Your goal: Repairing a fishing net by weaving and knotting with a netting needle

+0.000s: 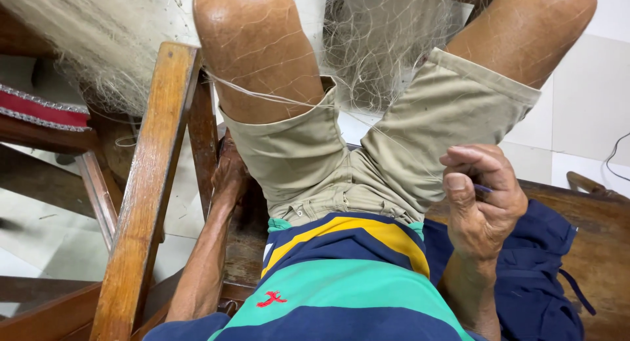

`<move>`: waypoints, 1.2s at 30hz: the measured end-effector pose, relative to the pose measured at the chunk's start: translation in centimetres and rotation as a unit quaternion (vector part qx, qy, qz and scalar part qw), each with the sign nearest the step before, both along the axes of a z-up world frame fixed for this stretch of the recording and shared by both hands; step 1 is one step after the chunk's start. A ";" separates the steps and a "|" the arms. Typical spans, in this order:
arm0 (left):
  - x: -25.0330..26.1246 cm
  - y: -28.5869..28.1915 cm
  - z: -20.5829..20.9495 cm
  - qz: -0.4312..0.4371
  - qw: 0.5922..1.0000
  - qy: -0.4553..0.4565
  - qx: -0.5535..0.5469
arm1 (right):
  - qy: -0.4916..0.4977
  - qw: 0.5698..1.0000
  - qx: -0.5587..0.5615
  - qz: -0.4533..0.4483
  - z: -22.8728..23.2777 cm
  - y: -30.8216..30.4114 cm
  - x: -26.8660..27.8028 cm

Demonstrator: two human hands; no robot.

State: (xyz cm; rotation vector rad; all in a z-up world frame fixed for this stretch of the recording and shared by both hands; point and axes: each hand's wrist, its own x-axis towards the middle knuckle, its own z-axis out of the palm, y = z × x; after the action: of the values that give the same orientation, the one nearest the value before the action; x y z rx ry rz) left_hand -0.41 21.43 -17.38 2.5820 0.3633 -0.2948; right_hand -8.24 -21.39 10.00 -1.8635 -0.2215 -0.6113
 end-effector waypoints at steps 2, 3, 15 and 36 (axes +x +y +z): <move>-0.4 -0.3 0.6 -0.003 0.995 -0.073 -0.068 | 0.008 1.000 -0.005 -0.005 0.1 0.0 -0.1; -0.6 -0.5 0.9 -0.002 0.980 -0.144 -0.137 | 0.015 1.000 -0.011 -0.007 0.1 0.0 -0.2; 1.6 4.1 0.5 0.159 0.649 0.163 -0.726 | -0.006 0.999 0.030 -0.021 -0.3 -1.3 -0.8; -5.7 -17.9 28.1 -0.392 0.723 -0.168 -0.544 | -0.001 0.996 -0.070 0.047 2.1 1.6 -1.9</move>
State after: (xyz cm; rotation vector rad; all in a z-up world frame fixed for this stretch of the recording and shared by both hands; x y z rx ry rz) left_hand -6.14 3.53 10.73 1.3884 -0.8493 -0.2055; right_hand -10.18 -19.82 12.06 -1.9748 -0.3587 -0.5443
